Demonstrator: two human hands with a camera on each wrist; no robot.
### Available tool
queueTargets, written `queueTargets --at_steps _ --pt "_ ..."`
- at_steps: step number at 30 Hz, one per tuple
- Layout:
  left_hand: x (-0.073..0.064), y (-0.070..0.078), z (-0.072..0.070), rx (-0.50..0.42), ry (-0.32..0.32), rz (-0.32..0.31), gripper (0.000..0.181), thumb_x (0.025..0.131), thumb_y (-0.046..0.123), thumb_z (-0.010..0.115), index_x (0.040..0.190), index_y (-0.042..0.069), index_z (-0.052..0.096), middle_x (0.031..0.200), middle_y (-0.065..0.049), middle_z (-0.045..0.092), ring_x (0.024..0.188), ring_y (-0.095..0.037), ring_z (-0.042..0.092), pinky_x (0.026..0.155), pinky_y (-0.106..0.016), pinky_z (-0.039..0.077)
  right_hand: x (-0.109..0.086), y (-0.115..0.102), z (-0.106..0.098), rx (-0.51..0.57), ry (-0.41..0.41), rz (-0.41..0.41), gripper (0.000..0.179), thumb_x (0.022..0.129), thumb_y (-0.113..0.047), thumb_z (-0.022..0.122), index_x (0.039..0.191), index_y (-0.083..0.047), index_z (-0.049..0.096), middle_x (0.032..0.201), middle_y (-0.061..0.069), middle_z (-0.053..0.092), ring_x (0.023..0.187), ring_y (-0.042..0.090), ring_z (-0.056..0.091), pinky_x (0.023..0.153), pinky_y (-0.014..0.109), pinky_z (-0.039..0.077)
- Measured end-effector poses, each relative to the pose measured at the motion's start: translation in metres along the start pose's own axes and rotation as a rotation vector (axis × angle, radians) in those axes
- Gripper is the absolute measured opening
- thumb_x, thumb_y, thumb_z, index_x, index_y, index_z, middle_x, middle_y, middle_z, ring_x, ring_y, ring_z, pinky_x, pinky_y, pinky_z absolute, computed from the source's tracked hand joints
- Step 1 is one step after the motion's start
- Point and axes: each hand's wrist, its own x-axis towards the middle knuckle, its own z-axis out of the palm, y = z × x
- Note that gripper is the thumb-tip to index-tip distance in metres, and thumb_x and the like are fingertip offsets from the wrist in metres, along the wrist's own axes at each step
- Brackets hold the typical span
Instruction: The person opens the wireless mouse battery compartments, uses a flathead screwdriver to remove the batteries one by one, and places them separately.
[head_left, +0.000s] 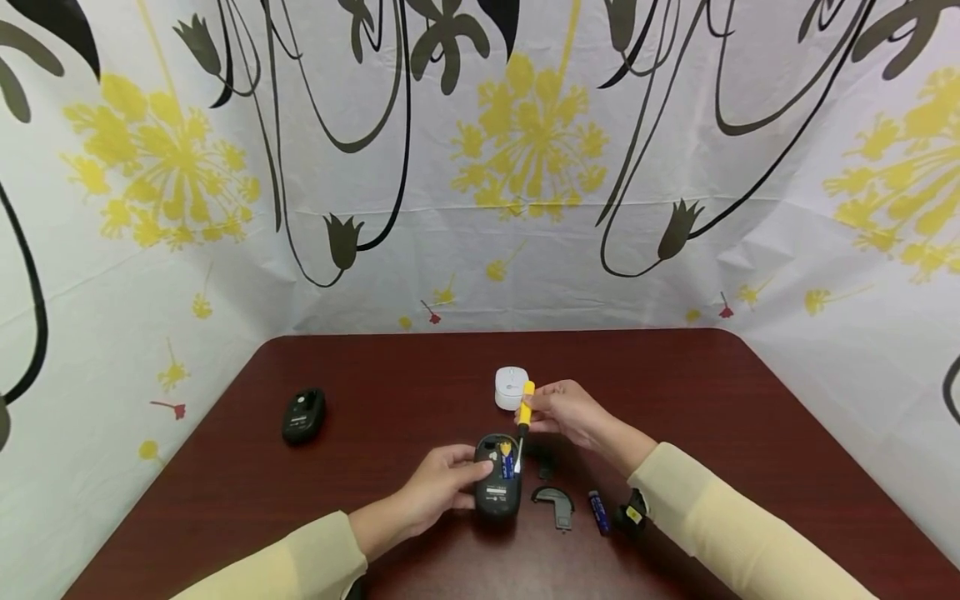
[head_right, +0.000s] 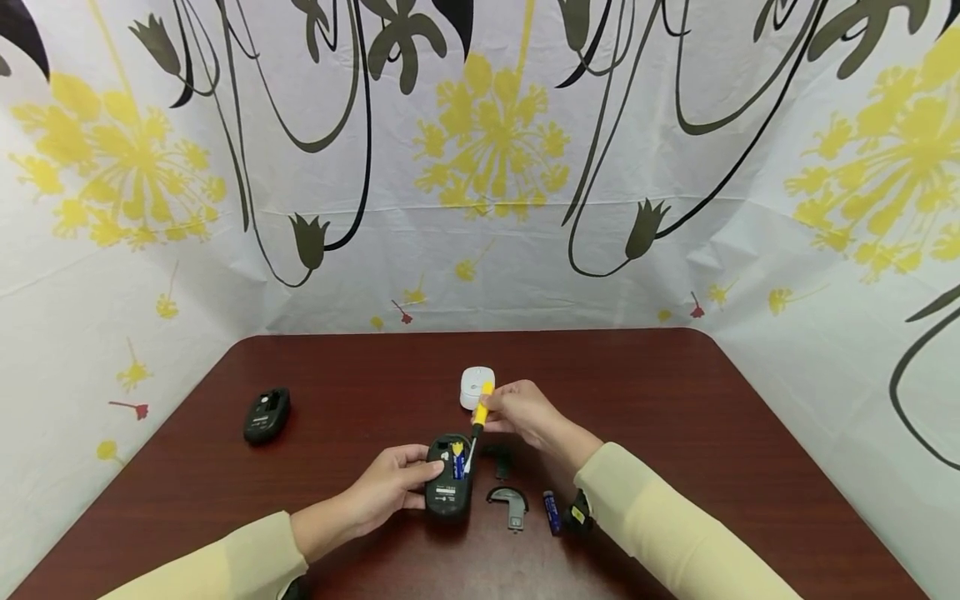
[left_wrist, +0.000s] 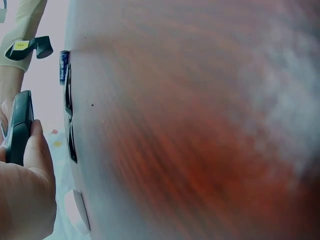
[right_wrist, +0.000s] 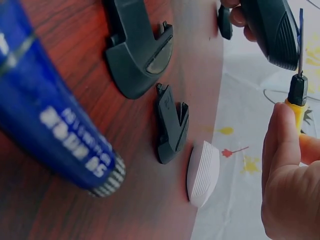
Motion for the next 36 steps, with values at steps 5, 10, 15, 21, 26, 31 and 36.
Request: queueTargets --at_steps 5,10,15,21,26,31,36 --pt "-0.001 0.003 0.0 -0.004 -0.008 -0.004 0.042 0.095 0.015 0.063 0.125 -0.013 0.053 0.108 -0.016 0.067 0.095 -0.024 0.066 0.078 -0.041 0.057 0.0 0.0 -0.001 0.004 0.006 0.004 0.034 0.101 -0.008 0.052 0.12 0.02 0.05 0.091 0.017 0.069 0.083 0.023 0.069 0.078 0.034 0.057" --pt "0.0 0.004 0.0 -0.004 -0.003 -0.007 0.041 0.095 0.015 0.064 0.124 -0.013 0.054 0.107 -0.016 0.066 0.095 -0.024 0.066 0.078 -0.041 0.057 -0.003 -0.002 -0.003 0.018 0.001 -0.007 0.034 0.101 -0.009 0.052 0.12 0.019 0.05 0.091 0.016 0.07 0.083 0.022 0.069 0.078 0.034 0.057" --pt "0.002 0.004 0.001 -0.009 0.0 -0.002 0.04 0.094 0.015 0.065 0.122 -0.012 0.055 0.106 -0.017 0.066 0.094 -0.024 0.066 0.078 -0.041 0.057 -0.008 -0.009 -0.004 0.035 -0.006 -0.03 0.035 0.101 -0.01 0.052 0.121 0.019 0.049 0.093 0.016 0.069 0.083 0.021 0.068 0.08 0.034 0.057" --pt "0.002 0.005 0.001 -0.017 0.0 0.008 0.039 0.094 0.014 0.065 0.121 -0.013 0.055 0.105 -0.017 0.067 0.094 -0.024 0.066 0.078 -0.041 0.057 -0.014 -0.02 -0.009 0.052 -0.015 -0.063 0.037 0.101 -0.013 0.054 0.122 0.017 0.048 0.099 0.016 0.069 0.088 0.022 0.068 0.086 0.037 0.054" --pt "0.0 0.007 0.001 -0.022 -0.005 0.015 0.039 0.094 0.014 0.064 0.121 -0.013 0.055 0.106 -0.018 0.066 0.095 -0.025 0.066 0.079 -0.042 0.057 -0.018 -0.028 -0.018 0.078 -0.019 -0.104 0.035 0.101 -0.014 0.054 0.121 0.013 0.049 0.106 0.018 0.068 0.096 0.024 0.068 0.086 0.036 0.054" --pt "-0.001 0.006 0.002 -0.034 -0.013 0.024 0.039 0.094 0.013 0.064 0.121 -0.014 0.055 0.106 -0.018 0.066 0.095 -0.025 0.066 0.079 -0.043 0.057 -0.019 -0.033 -0.03 0.081 -0.009 -0.128 0.037 0.1 -0.015 0.056 0.125 0.01 0.048 0.106 0.014 0.068 0.103 0.026 0.066 0.086 0.034 0.054" --pt "-0.003 0.007 0.001 -0.046 -0.016 0.025 0.039 0.094 0.012 0.064 0.121 -0.014 0.055 0.108 -0.019 0.066 0.097 -0.027 0.066 0.08 -0.044 0.056 -0.021 -0.038 -0.047 0.089 0.003 -0.149 0.035 0.099 -0.016 0.058 0.124 0.008 0.049 0.105 0.01 0.068 0.104 0.024 0.065 0.087 0.034 0.054"
